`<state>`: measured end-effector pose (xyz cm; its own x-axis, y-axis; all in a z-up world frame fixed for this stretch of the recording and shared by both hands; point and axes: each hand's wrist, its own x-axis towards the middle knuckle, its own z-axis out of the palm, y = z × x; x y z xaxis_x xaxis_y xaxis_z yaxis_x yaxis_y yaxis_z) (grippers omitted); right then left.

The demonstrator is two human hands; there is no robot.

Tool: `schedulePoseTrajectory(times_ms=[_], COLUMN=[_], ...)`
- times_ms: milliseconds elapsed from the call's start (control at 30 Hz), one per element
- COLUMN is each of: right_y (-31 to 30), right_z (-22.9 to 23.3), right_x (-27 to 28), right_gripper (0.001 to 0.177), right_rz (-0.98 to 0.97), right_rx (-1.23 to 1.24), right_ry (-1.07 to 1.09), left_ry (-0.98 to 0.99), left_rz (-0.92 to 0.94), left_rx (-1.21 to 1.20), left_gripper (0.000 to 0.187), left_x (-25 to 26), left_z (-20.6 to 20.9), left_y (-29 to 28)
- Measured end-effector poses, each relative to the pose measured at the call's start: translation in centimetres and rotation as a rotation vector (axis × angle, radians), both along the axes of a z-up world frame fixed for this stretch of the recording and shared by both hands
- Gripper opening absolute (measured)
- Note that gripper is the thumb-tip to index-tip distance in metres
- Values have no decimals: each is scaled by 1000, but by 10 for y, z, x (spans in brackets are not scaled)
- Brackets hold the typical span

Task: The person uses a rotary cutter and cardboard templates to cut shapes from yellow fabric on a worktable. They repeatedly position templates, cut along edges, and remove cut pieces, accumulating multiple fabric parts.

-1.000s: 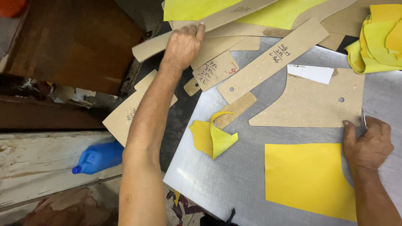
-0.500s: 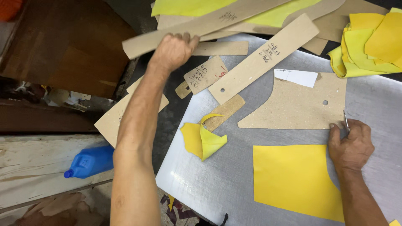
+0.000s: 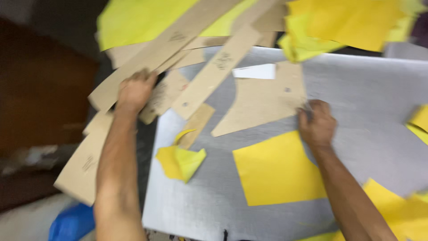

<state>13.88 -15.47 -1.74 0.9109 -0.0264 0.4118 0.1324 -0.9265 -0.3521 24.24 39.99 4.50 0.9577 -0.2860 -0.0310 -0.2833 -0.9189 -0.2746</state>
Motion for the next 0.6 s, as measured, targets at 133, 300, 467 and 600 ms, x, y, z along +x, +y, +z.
schedulePoseTrajectory(times_ms=[133, 300, 467, 600], right_y=[1, 5, 2, -1], right_z=[12, 15, 17, 17], right_x=[-2, 3, 2, -1], right_gripper=[26, 24, 24, 26], right_rz=[-21, -39, -22, -5], right_rx=[117, 155, 219, 233], right_ry=[11, 94, 80, 46], left_ry=[-207, -254, -271, -240], left_rz=[-2, -11, 42, 118], left_rx=[-237, -326, -482, -678], left_gripper=[34, 35, 34, 34], left_x=[-26, -72, -146, -212], left_z=[-33, -55, -49, -28], left_y=[-14, -24, -43, -83])
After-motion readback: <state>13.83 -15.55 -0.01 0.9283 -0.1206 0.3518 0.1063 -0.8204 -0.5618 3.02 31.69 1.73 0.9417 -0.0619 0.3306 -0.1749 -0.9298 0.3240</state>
